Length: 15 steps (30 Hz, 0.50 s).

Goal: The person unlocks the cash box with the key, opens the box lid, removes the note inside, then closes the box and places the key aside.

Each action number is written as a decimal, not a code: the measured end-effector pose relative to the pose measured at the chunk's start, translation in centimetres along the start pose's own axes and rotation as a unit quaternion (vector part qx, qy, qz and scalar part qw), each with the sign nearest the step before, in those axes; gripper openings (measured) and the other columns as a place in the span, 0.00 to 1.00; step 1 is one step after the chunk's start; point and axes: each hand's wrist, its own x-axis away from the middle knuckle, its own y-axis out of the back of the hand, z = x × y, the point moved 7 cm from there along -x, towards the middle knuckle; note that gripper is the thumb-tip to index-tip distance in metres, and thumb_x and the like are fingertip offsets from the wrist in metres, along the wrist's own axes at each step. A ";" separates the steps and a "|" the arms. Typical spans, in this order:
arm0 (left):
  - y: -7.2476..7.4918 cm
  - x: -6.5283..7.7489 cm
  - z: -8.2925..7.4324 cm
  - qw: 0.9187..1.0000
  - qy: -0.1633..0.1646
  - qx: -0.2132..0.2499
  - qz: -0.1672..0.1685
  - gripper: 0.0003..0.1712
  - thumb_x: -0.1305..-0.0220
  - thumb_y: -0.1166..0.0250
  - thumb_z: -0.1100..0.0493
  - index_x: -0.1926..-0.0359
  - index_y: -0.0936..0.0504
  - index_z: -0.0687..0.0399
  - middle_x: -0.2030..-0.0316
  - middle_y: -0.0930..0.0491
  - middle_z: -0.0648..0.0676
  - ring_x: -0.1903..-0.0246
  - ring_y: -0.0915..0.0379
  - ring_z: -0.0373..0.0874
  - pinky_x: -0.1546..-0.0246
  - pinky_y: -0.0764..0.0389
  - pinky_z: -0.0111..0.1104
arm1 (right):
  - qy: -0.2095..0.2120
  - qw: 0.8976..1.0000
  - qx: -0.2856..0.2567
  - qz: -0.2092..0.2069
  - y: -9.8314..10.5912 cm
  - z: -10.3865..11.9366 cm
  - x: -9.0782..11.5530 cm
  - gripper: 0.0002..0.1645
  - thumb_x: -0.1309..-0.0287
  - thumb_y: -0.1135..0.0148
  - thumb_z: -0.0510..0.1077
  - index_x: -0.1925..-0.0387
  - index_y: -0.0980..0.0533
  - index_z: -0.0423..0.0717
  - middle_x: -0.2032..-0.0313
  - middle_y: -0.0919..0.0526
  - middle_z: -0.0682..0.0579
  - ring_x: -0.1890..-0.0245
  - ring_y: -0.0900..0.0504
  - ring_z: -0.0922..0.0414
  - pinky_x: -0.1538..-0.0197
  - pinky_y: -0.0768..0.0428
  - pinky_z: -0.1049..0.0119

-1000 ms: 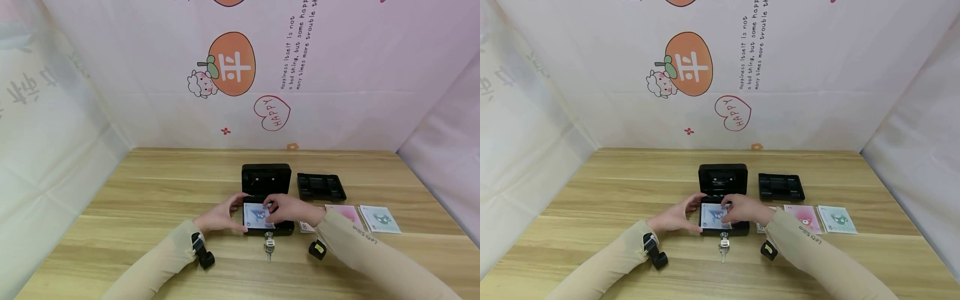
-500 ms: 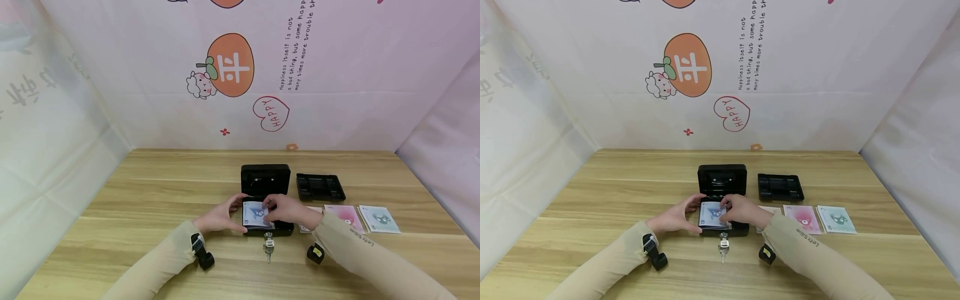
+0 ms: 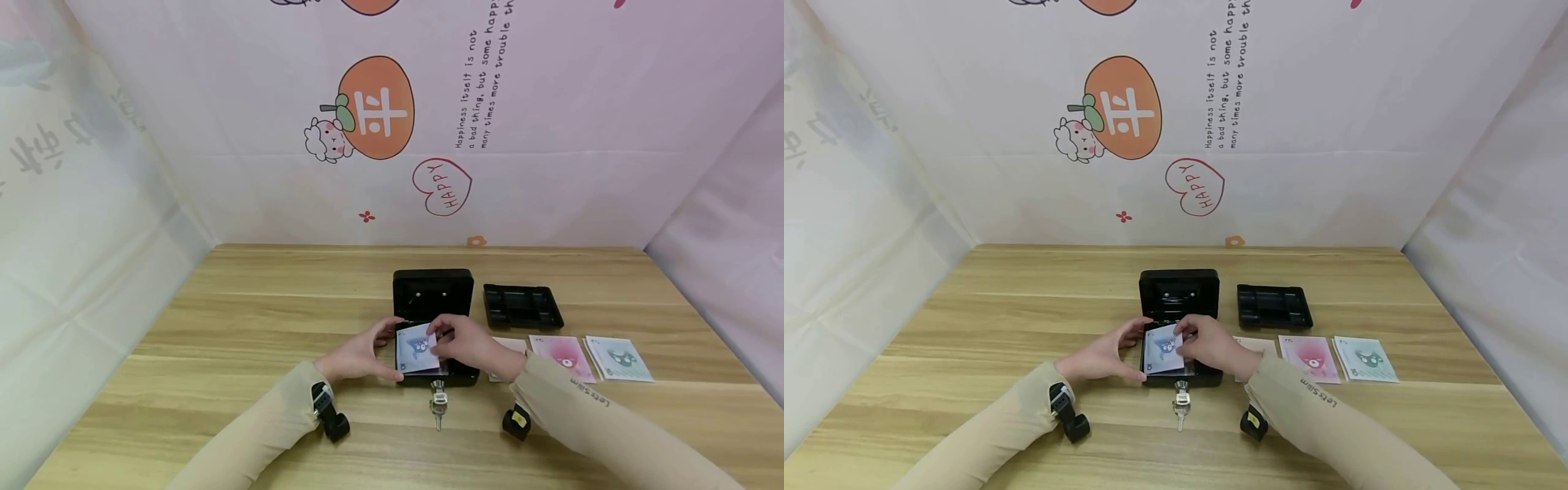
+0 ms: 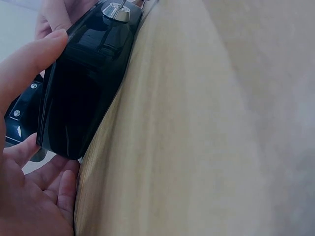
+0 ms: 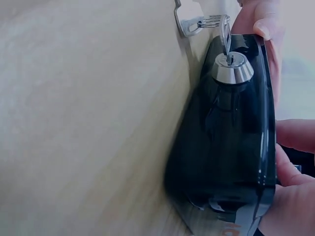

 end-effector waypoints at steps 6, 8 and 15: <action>0.0 -0.1 0.4 1.000 0.004 0.003 0.002 0.54 0.54 0.24 0.59 0.29 0.45 0.45 0.32 0.40 0.56 0.35 0.42 0.54 0.33 0.40 0.49 | 0.010 0.998 -0.059 0.006 -0.2 -0.2 0.0 0.14 0.48 0.38 0.31 0.57 0.27 0.33 0.67 0.24 0.46 0.70 0.25 0.59 0.67 0.21 0.66; 0.0 -0.2 0.4 1.000 0.003 0.004 0.001 0.54 0.55 0.24 0.59 0.29 0.45 0.45 0.33 0.39 0.56 0.35 0.42 0.54 0.33 0.40 0.49 | 0.011 0.997 -0.081 0.008 -0.1 -0.3 0.1 0.15 0.47 0.39 0.31 0.56 0.28 0.31 0.67 0.24 0.45 0.70 0.25 0.59 0.67 0.20 0.66; 0.0 -0.2 0.4 1.000 -0.002 0.004 -0.001 0.55 0.56 0.24 0.60 0.29 0.46 0.46 0.34 0.37 0.56 0.36 0.41 0.54 0.34 0.40 0.49 | -0.006 0.991 -0.131 0.004 0.4 -0.8 0.3 0.17 0.45 0.40 0.32 0.53 0.29 0.33 0.63 0.25 0.45 0.66 0.24 0.59 0.62 0.18 0.67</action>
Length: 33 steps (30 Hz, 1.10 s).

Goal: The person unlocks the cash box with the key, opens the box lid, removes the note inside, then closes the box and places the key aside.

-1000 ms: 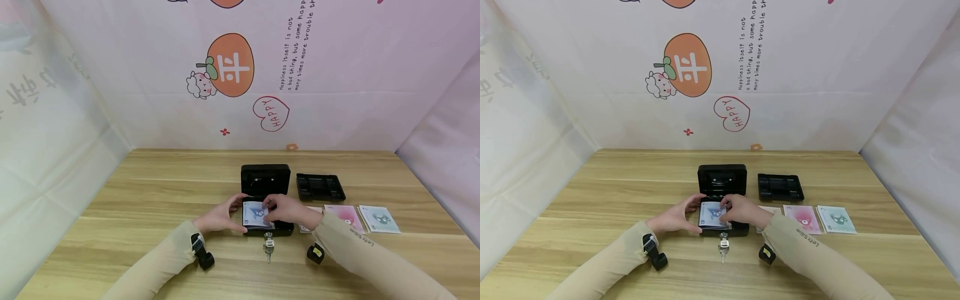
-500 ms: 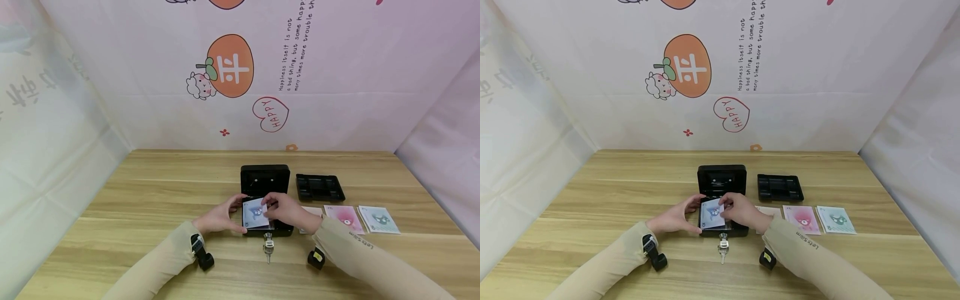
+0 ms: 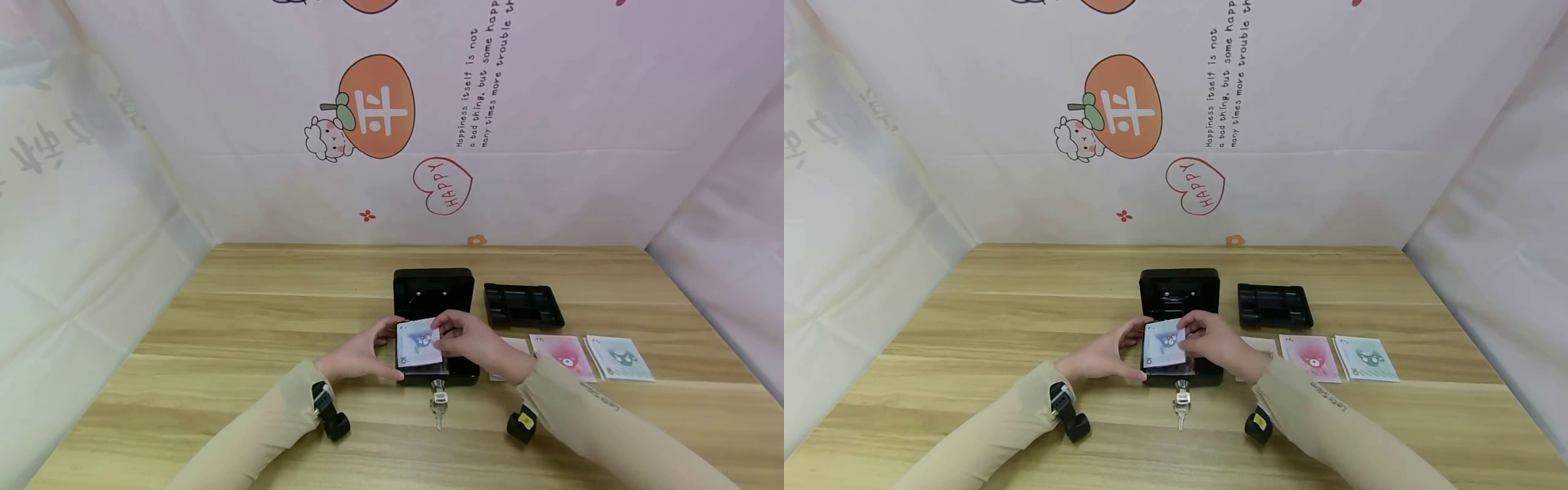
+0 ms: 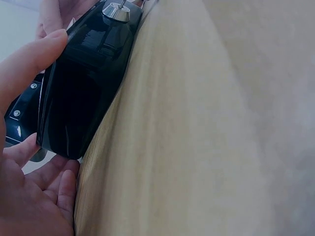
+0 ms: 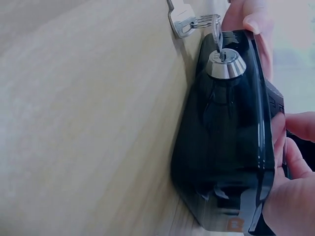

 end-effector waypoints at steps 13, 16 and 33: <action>0.1 0.0 -0.7 1.000 -0.008 0.002 0.001 0.56 0.57 0.24 0.62 0.29 0.45 0.48 0.33 0.40 0.58 0.35 0.42 0.55 0.33 0.41 0.49 | -0.008 1.000 -0.016 0.005 2.3 -0.4 1.0 0.21 0.43 0.42 0.34 0.48 0.31 0.33 0.61 0.27 0.44 0.63 0.24 0.56 0.59 0.18 0.65; 0.1 0.1 -0.8 1.000 -0.010 0.000 0.003 0.55 0.56 0.24 0.62 0.29 0.45 0.48 0.33 0.40 0.58 0.35 0.42 0.55 0.33 0.41 0.49 | -0.010 1.000 -0.023 0.006 2.8 -0.6 1.3 0.21 0.43 0.44 0.34 0.47 0.32 0.32 0.60 0.27 0.43 0.63 0.23 0.55 0.60 0.18 0.64; 0.1 0.2 -0.4 1.000 -0.003 -0.009 -0.008 0.55 0.58 0.24 0.62 0.30 0.44 0.47 0.33 0.39 0.58 0.36 0.41 0.55 0.33 0.41 0.48 | -0.029 0.999 -0.031 0.002 4.7 -2.3 2.9 0.23 0.42 0.46 0.34 0.45 0.35 0.30 0.59 0.29 0.45 0.63 0.26 0.57 0.62 0.21 0.66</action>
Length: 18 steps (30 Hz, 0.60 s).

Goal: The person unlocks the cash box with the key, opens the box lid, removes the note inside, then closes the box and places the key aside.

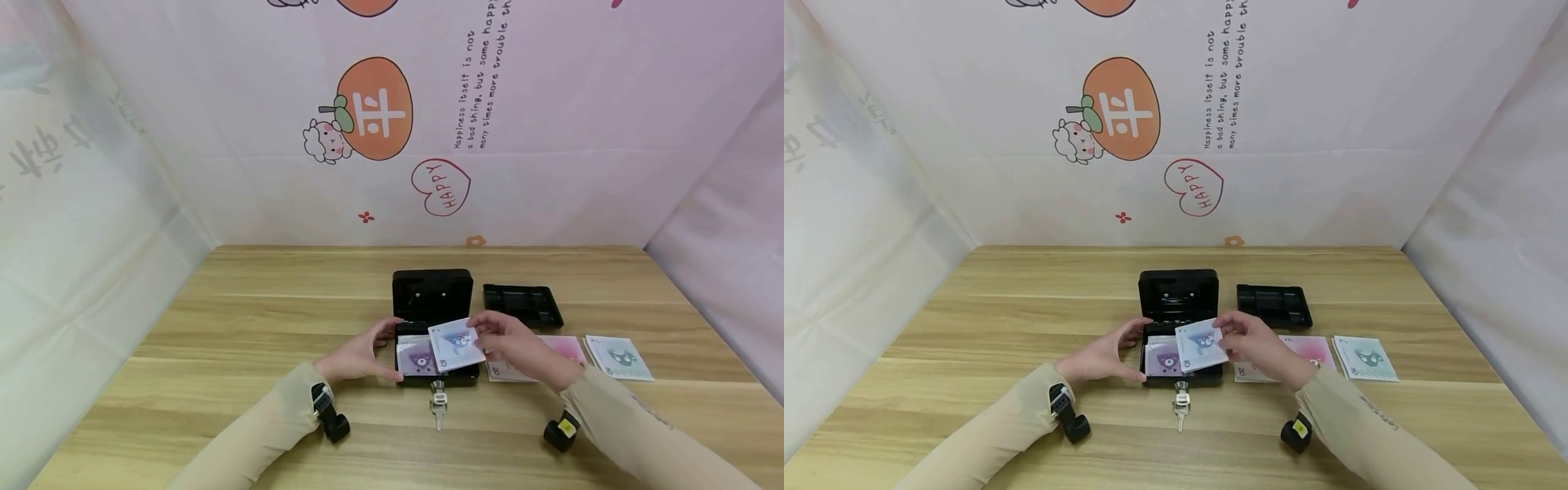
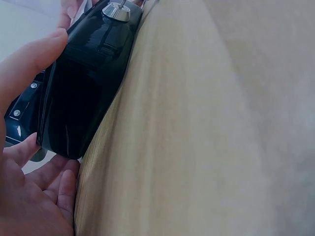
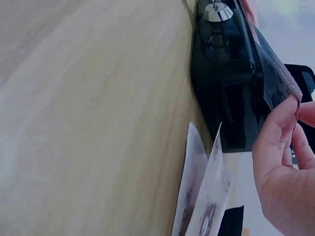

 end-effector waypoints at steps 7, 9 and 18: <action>-0.1 0.0 0.2 1.000 -0.001 0.010 0.001 0.55 0.58 0.24 0.62 0.30 0.44 0.47 0.33 0.39 0.58 0.35 0.41 0.55 0.33 0.41 0.49 | 0.004 1.000 0.002 -0.004 0.9 -0.7 0.9 0.22 0.41 0.44 0.36 0.46 0.34 0.33 0.58 0.28 0.46 0.62 0.25 0.59 0.61 0.19 0.67; -0.2 0.1 0.3 1.000 0.000 0.011 0.001 0.55 0.57 0.24 0.62 0.30 0.44 0.47 0.33 0.39 0.58 0.35 0.41 0.56 0.33 0.42 0.49 | 0.003 1.000 0.009 -0.009 1.3 -0.9 1.1 0.22 0.41 0.43 0.37 0.46 0.34 0.34 0.58 0.29 0.47 0.63 0.26 0.59 0.62 0.20 0.67; 0.0 -0.1 0.2 1.000 -0.004 0.006 0.005 0.55 0.56 0.24 0.61 0.29 0.45 0.46 0.33 0.40 0.57 0.35 0.41 0.55 0.33 0.41 0.48 | -0.018 0.998 0.044 -0.028 3.4 -1.7 2.4 0.24 0.38 0.45 0.39 0.42 0.36 0.35 0.54 0.27 0.44 0.62 0.26 0.59 0.61 0.20 0.64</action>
